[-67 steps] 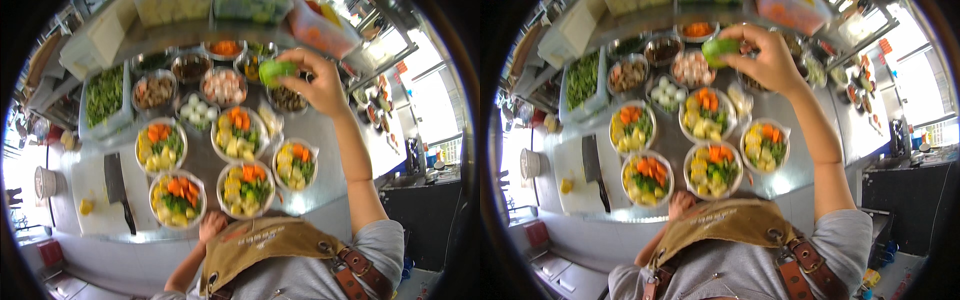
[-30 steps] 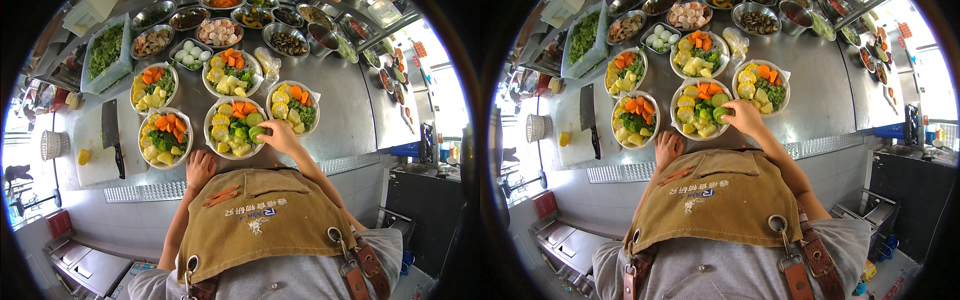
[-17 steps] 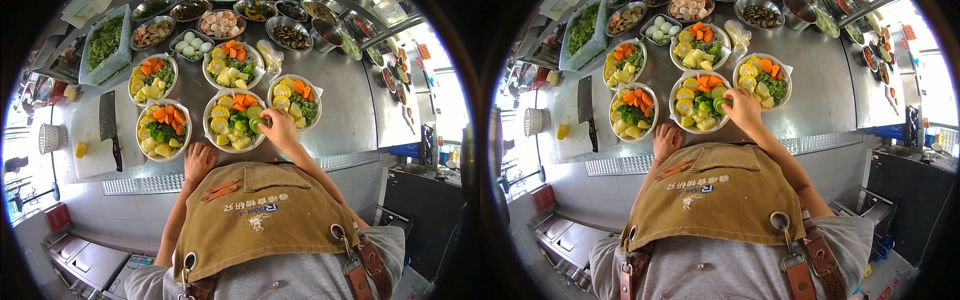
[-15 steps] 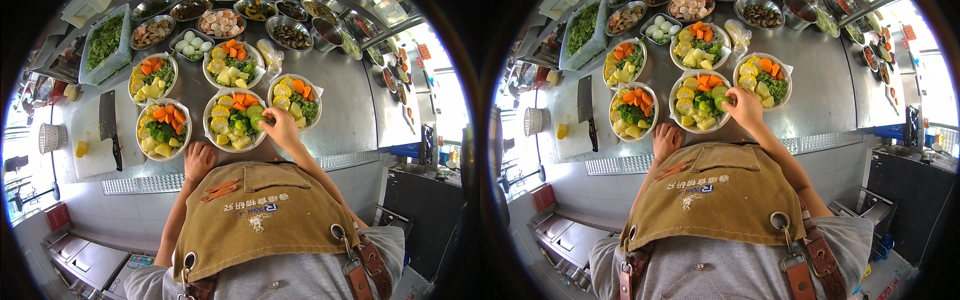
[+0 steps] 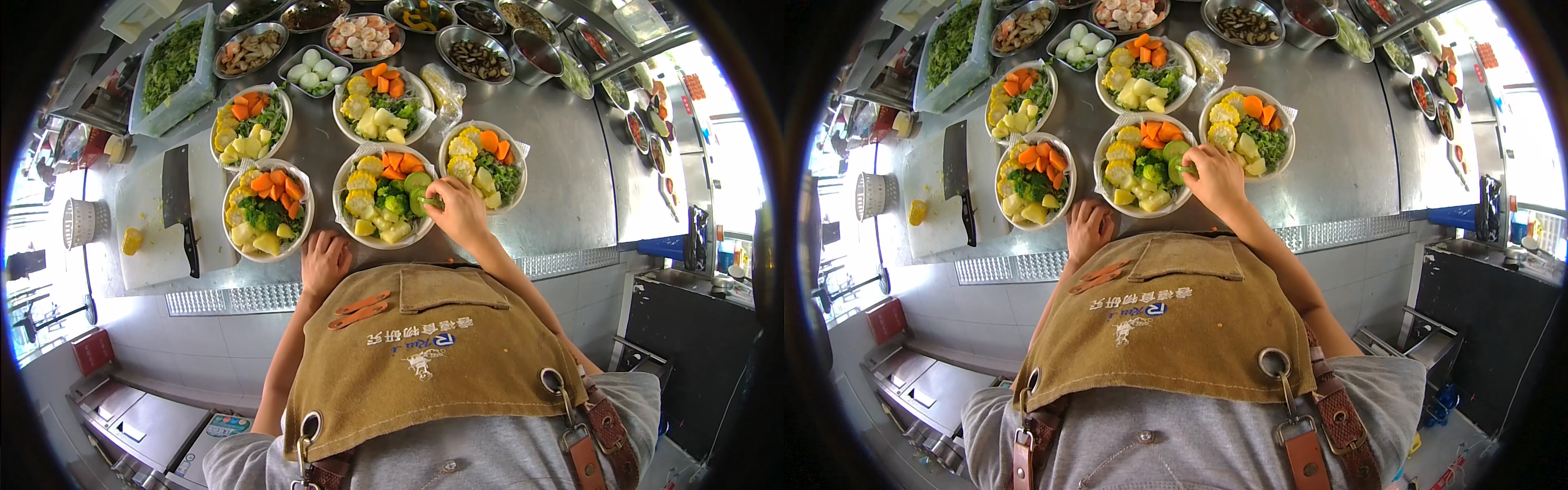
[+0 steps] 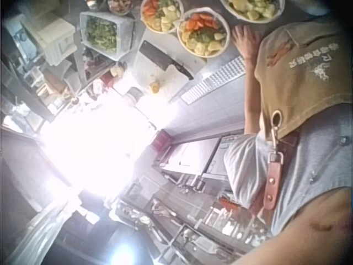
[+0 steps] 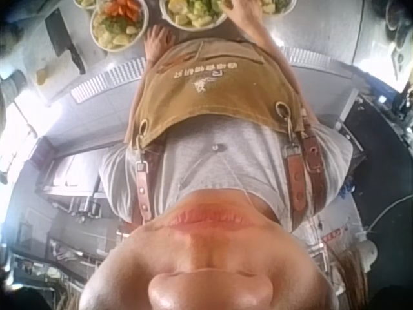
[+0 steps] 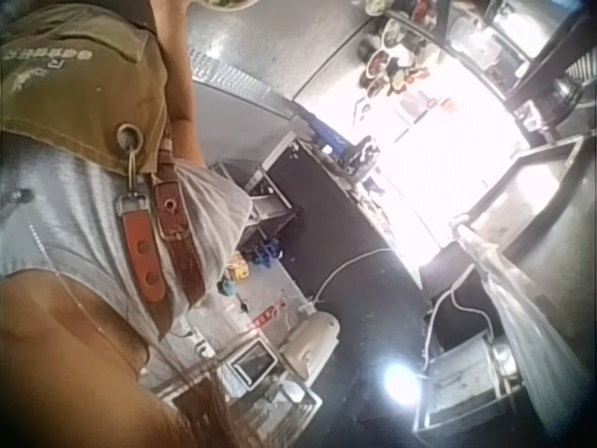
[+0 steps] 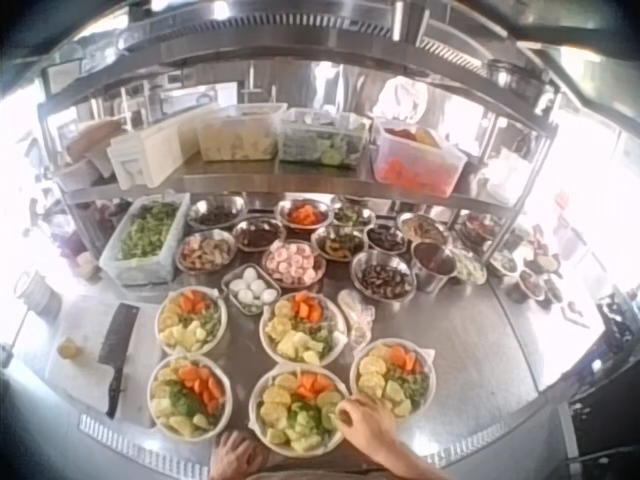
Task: The person assembles multiple meal boxes by placing sliced vegetables, boiled eggs, and shrimp into individual containers on a stainless steel counter. They repeatedly reach for ingredients from nearby bowls and arrange them neatly in each box.
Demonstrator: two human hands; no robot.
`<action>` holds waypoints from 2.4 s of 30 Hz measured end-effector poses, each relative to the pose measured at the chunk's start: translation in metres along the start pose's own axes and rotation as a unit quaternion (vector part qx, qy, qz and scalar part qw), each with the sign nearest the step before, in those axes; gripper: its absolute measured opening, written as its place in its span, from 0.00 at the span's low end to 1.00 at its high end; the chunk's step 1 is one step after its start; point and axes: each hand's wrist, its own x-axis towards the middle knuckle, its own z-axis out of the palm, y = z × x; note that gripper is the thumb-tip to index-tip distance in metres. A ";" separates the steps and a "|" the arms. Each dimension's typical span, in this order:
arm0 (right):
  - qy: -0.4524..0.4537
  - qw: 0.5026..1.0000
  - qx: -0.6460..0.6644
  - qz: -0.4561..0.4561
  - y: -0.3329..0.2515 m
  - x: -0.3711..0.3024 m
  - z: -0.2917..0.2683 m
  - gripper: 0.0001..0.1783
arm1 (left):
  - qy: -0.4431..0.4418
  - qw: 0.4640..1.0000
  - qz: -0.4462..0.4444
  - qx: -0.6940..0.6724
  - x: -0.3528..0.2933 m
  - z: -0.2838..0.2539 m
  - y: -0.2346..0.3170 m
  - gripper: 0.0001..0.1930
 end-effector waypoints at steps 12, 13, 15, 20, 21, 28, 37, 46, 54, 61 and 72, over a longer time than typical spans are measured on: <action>0.073 0.983 0.161 0.054 0.001 -0.001 -0.001 0.08 | -0.003 1.000 0.001 0.001 0.000 0.000 0.000 0.06; 0.068 0.979 0.184 0.051 0.001 -0.001 -0.002 0.08 | -0.007 1.000 -0.002 -0.006 0.000 0.000 0.000 0.06; 0.059 0.967 0.243 0.045 0.002 -0.001 -0.004 0.08 | -0.004 1.000 -0.001 -0.003 0.000 0.000 0.000 0.06; -0.087 0.917 0.357 0.159 -0.005 -0.007 0.005 0.09 | 0.000 1.000 0.000 -0.003 0.000 0.000 0.000 0.06; -0.102 0.925 0.326 0.166 -0.007 -0.008 0.007 0.09 | 0.000 1.000 0.000 -0.003 0.000 0.000 0.000 0.06; -0.021 0.995 0.077 0.054 -0.011 -0.007 0.003 0.09 | -0.007 1.000 -0.006 -0.002 -0.001 0.001 0.000 0.06; -0.069 0.988 0.092 -0.103 -0.016 -0.006 -0.002 0.07 | -0.005 1.000 -0.007 0.003 -0.001 0.003 -0.001 0.07; -0.109 0.940 0.305 0.108 0.026 0.005 -0.043 0.07 | -0.007 1.000 -0.012 0.016 -0.001 0.004 0.001 0.07; 0.010 0.950 0.222 0.221 0.133 0.010 -0.100 0.12 | -0.014 1.000 -0.011 0.019 0.000 0.003 0.002 0.06; 0.035 0.975 0.097 0.199 0.160 0.011 -0.086 0.14 | -0.007 0.999 -0.016 0.032 0.000 0.004 0.004 0.05; 0.153 0.985 0.077 -0.002 0.100 0.121 -0.142 0.07 | -0.011 0.999 -0.026 0.044 0.001 -0.003 0.007 0.08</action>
